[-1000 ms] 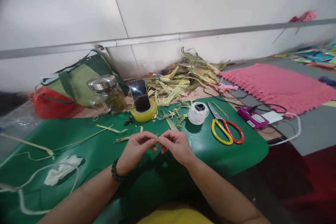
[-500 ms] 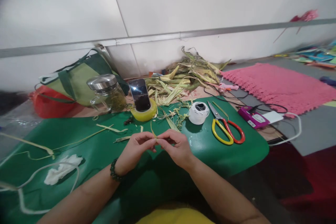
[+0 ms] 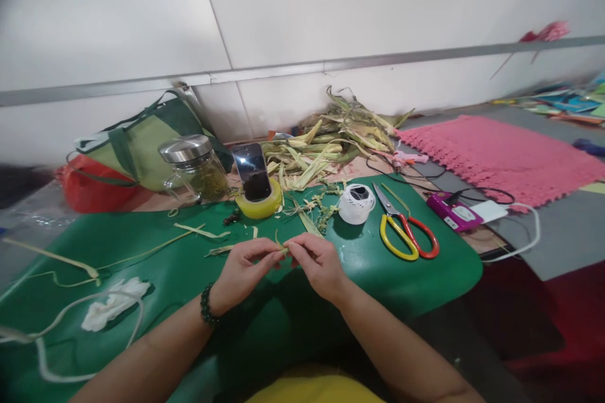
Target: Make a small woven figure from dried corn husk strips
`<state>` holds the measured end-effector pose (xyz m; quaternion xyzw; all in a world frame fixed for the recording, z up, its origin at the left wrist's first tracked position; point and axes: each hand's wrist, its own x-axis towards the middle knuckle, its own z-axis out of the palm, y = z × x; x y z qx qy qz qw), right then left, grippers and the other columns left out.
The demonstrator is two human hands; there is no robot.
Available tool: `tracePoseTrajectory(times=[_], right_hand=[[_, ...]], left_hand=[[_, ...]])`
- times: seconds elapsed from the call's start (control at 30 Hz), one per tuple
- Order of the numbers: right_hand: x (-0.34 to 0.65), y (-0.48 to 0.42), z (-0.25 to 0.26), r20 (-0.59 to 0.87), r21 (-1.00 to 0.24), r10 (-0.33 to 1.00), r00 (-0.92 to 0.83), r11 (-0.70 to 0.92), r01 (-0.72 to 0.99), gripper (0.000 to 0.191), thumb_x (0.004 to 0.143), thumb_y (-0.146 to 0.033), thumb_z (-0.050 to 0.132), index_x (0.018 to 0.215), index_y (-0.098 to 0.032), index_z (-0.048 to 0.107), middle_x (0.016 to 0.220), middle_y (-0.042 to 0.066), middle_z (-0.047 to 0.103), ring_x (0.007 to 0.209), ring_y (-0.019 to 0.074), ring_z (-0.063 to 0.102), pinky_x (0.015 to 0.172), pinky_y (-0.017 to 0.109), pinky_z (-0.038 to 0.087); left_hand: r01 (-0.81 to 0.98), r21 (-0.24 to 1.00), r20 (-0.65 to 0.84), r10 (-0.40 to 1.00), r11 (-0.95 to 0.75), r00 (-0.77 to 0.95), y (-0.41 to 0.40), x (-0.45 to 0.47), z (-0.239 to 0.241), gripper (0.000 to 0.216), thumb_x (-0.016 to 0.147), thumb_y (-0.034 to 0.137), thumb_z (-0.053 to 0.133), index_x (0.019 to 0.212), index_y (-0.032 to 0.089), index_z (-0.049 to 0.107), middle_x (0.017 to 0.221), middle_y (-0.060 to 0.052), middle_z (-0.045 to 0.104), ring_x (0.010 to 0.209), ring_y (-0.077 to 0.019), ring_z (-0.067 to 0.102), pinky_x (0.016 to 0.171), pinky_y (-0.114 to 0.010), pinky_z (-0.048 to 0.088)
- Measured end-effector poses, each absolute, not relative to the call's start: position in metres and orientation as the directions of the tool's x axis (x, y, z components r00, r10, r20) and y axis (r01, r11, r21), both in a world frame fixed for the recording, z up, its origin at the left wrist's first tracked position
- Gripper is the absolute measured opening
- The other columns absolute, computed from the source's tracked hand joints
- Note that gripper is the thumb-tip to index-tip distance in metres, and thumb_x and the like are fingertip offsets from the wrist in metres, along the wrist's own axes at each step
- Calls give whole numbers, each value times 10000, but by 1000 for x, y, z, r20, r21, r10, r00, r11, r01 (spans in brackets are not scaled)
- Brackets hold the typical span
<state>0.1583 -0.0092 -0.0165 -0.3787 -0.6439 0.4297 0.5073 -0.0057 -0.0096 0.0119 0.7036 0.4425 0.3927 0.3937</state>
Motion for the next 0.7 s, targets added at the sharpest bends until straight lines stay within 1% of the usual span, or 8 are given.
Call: tracePoseTrajectory(times=[0.1,0.2,0.27,0.33,0.4,0.5,0.6,0.7], right_hand=[[158,-9,-16,305,-948,929,-209,317,25,180,817,-370,592,842,-209,669,728,19,620,590,128,570,533,248,475],[157,-8,-15,371,-915,907,-198,394,87,146,781,-332,643,717,-201,654,689,16,587,632,134,546,565,251,459],[157,-7,-14,351,-926,913,-206,371,65,199,793,-345,627,662,-194,627,652,9,570,610,128,530,554,247,447],[157,-5,-13,275,-960,937,-214,281,-4,244,800,-389,613,664,-187,610,621,-4,554,561,113,515,521,236,439],[158,-3,-13,196,-980,959,-207,184,-74,288,807,-450,586,710,-180,613,602,-14,547,518,102,505,496,229,440],[159,-4,-13,166,-984,963,-214,148,-99,323,807,-489,571,791,-172,627,607,-14,566,504,99,517,494,227,456],[159,-7,-13,261,-961,939,-224,274,28,233,790,-404,632,748,-175,633,624,0,593,545,108,544,499,218,453],[159,-10,-15,484,-829,853,-197,518,209,144,833,-280,608,726,-188,635,650,13,609,599,120,557,525,223,457]], left_hand=[[323,891,217,924,-319,315,-11,-5,14,219,781,296,609,627,173,705,596,-57,671,568,-152,576,561,-241,438],[325,896,195,927,-301,321,-12,-3,13,212,751,308,633,611,168,709,582,-52,663,557,-145,561,548,-236,426],[262,941,114,931,-213,348,-11,-4,13,228,733,344,648,617,158,712,560,-45,649,541,-141,557,535,-234,429],[161,985,-7,919,-62,394,-9,-5,14,264,711,392,665,623,147,708,556,-39,645,523,-136,561,530,-236,446],[79,994,-102,899,76,426,-7,-7,15,296,683,427,689,624,137,703,571,-38,651,511,-128,564,536,-239,464],[26,987,-153,893,157,423,-5,-8,17,319,645,442,722,619,125,701,581,-35,651,505,-112,553,538,-228,464],[5,985,-158,897,171,414,-4,-7,17,321,625,436,745,619,119,697,545,-16,623,491,-98,543,520,-204,441],[-36,979,-171,902,201,397,-4,-7,14,325,614,437,757,632,120,690,551,-9,618,490,-96,553,522,-201,442]])
